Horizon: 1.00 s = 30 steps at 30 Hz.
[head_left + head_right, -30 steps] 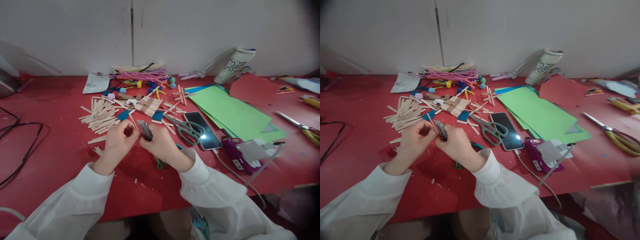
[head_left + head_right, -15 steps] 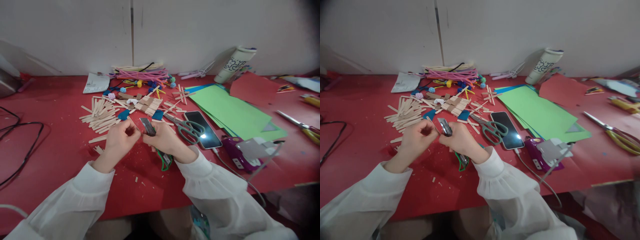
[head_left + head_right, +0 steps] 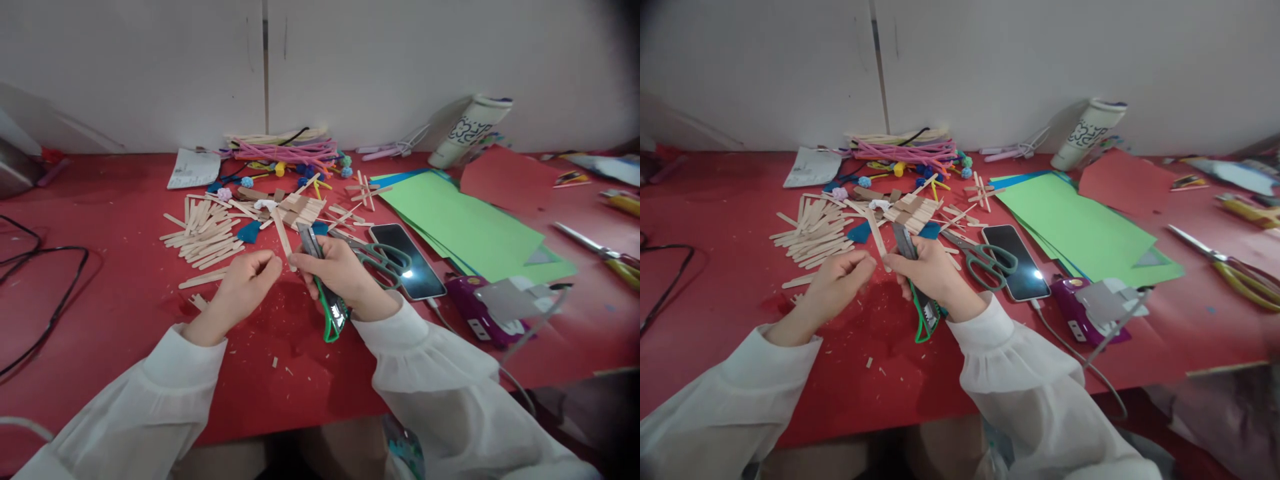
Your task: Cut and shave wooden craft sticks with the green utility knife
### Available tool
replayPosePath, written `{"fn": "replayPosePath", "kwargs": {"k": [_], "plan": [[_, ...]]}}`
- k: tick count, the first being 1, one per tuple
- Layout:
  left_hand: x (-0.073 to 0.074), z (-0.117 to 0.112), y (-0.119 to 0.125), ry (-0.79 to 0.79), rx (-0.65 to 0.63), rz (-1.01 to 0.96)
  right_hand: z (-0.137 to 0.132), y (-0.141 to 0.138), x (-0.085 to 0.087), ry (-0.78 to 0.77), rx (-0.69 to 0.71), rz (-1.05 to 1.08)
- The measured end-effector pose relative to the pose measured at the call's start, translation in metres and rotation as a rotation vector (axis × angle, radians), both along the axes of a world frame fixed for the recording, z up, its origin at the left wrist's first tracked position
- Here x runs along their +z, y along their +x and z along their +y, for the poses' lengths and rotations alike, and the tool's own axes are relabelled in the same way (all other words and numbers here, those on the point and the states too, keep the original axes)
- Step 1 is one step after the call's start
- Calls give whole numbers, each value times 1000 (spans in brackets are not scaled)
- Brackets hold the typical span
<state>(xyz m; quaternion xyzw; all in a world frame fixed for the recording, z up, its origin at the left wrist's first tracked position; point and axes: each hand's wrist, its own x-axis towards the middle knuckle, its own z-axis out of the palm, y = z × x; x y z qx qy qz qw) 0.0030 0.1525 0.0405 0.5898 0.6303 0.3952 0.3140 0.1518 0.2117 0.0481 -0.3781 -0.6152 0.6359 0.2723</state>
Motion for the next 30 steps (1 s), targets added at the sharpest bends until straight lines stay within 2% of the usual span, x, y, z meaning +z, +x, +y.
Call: {"fn": "replayPosePath", "kwargs": {"k": [6,11,13,15,17,19,24,30], "plan": [[-6,2,1,134,24,-152,-2,-3,-7,4,-2,55],[-13,3,1,151,76,-168,-5,-6,-7,90,36,-46],[-15,4,-1,101,122,-232,-8,-7,-6,199,15,-149],[-16,5,-3,66,151,-257,-11,-6,-6,389,-36,-257],[-16,5,-4,66,155,-219,-12,-5,-6,594,-70,-357],[-15,4,-3,96,136,-172,-13,-5,-6,712,-68,-444],[-13,2,2,110,97,-151,-13,-4,-5,721,25,-582],[-15,2,3,127,54,-155,-13,-4,-2,706,62,-609]]}}
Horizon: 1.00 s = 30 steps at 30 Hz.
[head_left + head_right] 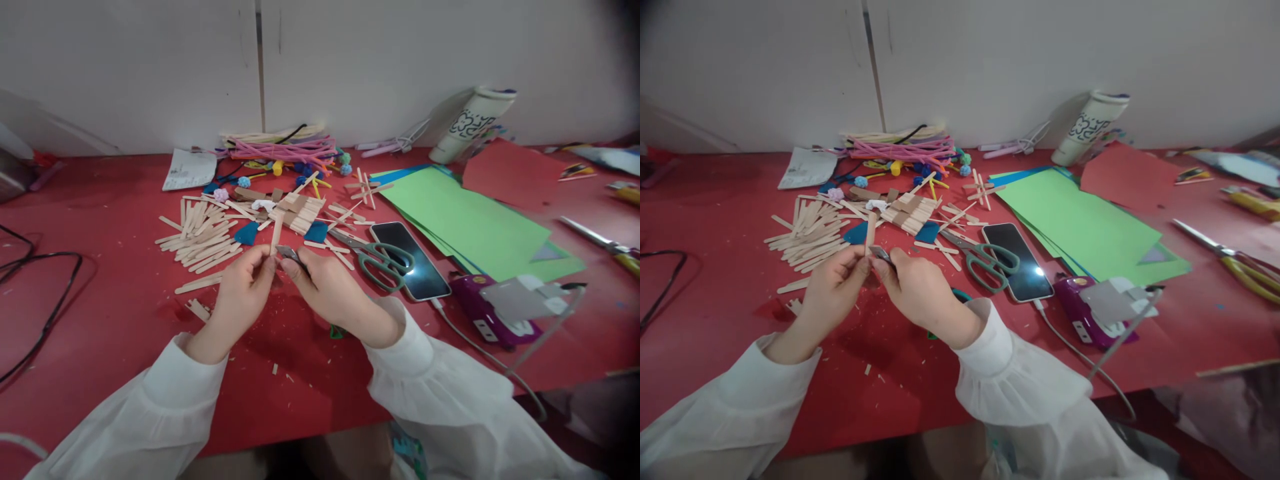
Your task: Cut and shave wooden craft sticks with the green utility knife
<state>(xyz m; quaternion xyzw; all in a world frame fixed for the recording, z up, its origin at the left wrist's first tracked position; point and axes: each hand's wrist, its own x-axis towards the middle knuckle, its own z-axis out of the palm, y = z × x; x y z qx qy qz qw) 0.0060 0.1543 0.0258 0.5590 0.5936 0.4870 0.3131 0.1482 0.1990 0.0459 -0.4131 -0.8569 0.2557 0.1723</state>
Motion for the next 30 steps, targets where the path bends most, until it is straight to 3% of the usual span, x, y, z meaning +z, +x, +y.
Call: {"fn": "replayPosePath", "kwargs": {"k": [18,30], "plan": [[-2,-2,1,32,33,52,1,-1,2,-92,-15,41],[1,-5,1,49,147,337,-5,-2,6,-70,-13,-77]]}}
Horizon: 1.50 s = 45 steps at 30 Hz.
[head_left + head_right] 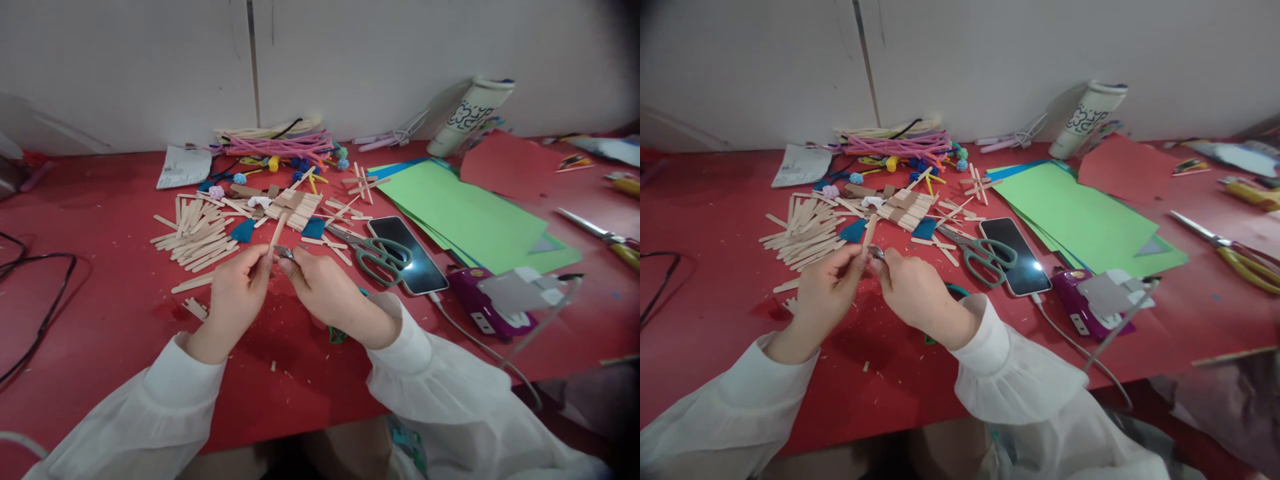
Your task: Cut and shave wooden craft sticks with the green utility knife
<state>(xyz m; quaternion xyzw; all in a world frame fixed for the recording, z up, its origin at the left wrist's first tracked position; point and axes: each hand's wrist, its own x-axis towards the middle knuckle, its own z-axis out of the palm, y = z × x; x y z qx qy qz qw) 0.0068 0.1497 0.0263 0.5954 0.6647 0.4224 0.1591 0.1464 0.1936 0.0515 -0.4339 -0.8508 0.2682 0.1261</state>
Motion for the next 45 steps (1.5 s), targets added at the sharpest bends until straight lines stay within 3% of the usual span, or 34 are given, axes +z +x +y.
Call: {"fn": "replayPosePath", "kwargs": {"k": [5,13,16,20,24,29,38,45], "plan": [[3,0,1,16,19,93,0,-1,-1,-41,3,41],[-1,2,-2,3,11,180,6,-1,-8,-420,15,255],[0,4,-4,-34,-6,85,9,-1,-13,-556,19,332],[4,9,-7,-130,-54,-225,15,0,-17,-646,50,403],[9,12,-7,-207,-43,-466,19,2,-19,-623,98,415],[8,12,-11,-244,-92,-632,21,5,-16,-501,147,344],[9,11,-12,-303,-203,-683,22,10,-8,-392,209,265],[8,11,-5,-229,-106,-701,20,6,-8,-370,151,278]]}}
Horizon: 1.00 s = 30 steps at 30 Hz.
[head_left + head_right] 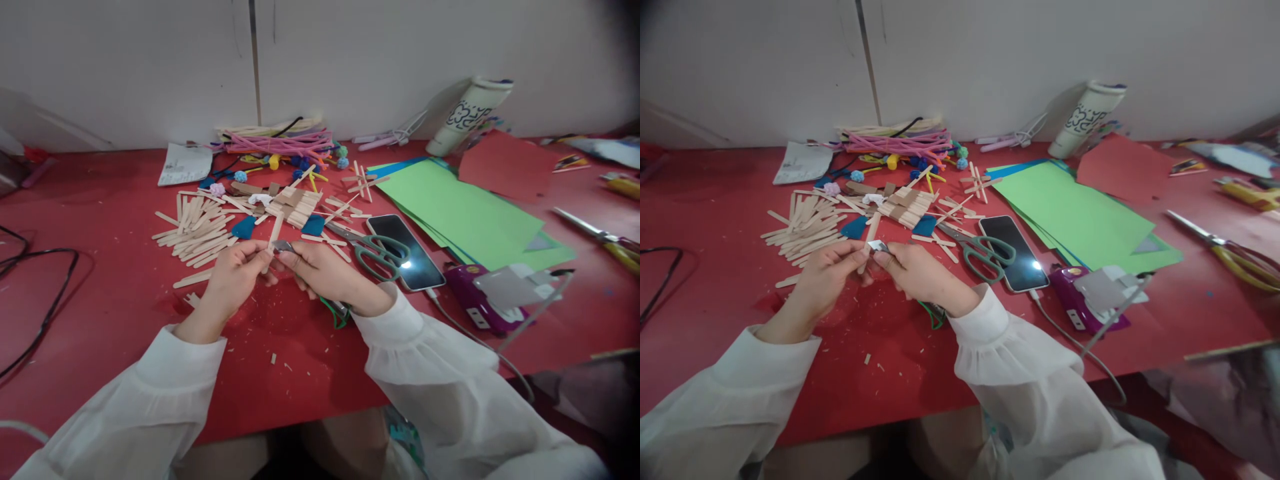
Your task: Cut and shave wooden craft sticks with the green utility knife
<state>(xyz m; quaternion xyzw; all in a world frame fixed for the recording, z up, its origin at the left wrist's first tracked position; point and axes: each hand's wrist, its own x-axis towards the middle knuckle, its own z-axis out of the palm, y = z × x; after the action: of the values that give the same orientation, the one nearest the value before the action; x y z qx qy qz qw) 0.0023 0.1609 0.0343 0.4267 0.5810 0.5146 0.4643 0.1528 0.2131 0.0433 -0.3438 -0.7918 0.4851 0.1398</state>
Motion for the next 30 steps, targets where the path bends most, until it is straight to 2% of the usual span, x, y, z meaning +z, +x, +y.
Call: {"fn": "replayPosePath", "kwargs": {"k": [3,6,17,30], "plan": [[-1,0,0,8,115,32,-2,-1,0,-4,-44,-1],[-1,0,1,32,153,78,-5,-1,1,-7,-62,4],[-4,-3,3,104,96,180,-7,-2,2,98,-63,-48],[-10,-5,1,154,89,295,-8,-3,4,139,-86,-98]]}}
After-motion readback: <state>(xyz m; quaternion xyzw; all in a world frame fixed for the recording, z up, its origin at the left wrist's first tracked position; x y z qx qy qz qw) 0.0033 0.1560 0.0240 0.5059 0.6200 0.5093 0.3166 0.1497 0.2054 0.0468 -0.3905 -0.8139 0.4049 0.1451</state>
